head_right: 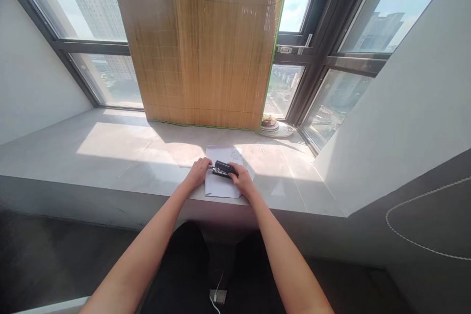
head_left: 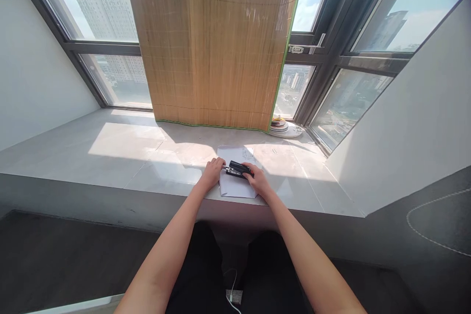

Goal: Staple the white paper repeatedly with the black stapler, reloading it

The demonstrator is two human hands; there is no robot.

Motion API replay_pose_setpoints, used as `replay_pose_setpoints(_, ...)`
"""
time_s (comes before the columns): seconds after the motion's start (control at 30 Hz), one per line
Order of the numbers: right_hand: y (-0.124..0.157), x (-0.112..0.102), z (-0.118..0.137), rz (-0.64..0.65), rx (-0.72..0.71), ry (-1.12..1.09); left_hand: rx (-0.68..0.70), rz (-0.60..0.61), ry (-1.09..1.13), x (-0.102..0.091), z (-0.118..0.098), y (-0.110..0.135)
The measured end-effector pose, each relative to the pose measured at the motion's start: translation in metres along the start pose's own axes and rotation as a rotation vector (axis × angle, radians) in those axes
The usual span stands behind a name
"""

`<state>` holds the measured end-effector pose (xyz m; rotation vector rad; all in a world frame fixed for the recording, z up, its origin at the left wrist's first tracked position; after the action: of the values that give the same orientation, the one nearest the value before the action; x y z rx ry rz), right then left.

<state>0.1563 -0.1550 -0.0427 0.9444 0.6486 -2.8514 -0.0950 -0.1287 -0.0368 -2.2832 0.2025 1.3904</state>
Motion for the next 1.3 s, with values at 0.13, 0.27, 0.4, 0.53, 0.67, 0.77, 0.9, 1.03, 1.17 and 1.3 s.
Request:
replay_pose_setpoints(0.13,0.0,0.0,0.001,0.006,0.004,-0.029,0.011,0.003,-0.002,0.002,0.0,0.001)
replay_pose_setpoints(0.27,0.0,-0.001,0.002,0.011,0.005,-0.028,-0.003,0.004,0.022,-0.001,-0.002,0.001)
replay_pose_setpoints(0.4,0.0,-0.003,0.002,0.01,0.0,-0.022,-0.047,-0.008,0.105,-0.008,-0.002,0.002)
replay_pose_setpoints(0.53,-0.001,-0.003,0.0,-0.003,0.012,-0.05,-0.087,-0.057,0.263,-0.01,0.004,0.001)
replay_pose_setpoints(0.67,-0.002,-0.004,-0.004,-0.035,0.068,-0.152,-0.09,-0.087,0.423,-0.01,0.011,0.002)
replay_pose_setpoints(0.77,0.0,-0.009,-0.005,-0.092,0.108,-0.244,-0.025,-0.102,0.525,-0.011,0.012,0.006)
replay_pose_setpoints(0.9,0.007,-0.021,-0.001,-0.133,0.065,-0.377,0.068,-0.107,0.664,-0.015,0.008,0.011)
replay_pose_setpoints(1.03,0.013,-0.024,0.01,0.037,-0.122,-0.393,0.214,-0.024,0.564,-0.017,0.001,0.012)
replay_pose_setpoints(1.17,0.014,-0.024,0.016,0.16,-0.222,-0.394,0.303,0.068,0.408,-0.018,-0.003,0.011)
replay_pose_setpoints(1.3,0.013,-0.024,0.018,0.21,-0.241,-0.39,0.336,0.06,0.408,-0.018,-0.002,0.01)
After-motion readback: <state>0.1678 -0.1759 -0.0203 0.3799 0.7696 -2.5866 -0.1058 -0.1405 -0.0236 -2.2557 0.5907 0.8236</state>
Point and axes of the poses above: each hand's wrist, its own y-axis away from the middle knuckle, its own x-axis out of the palm, z = x × y, the point moved 1 cm from there along -y, towards the middle knuckle, and after that the axes turned 5 degrees about y, right-handed, at the moved point
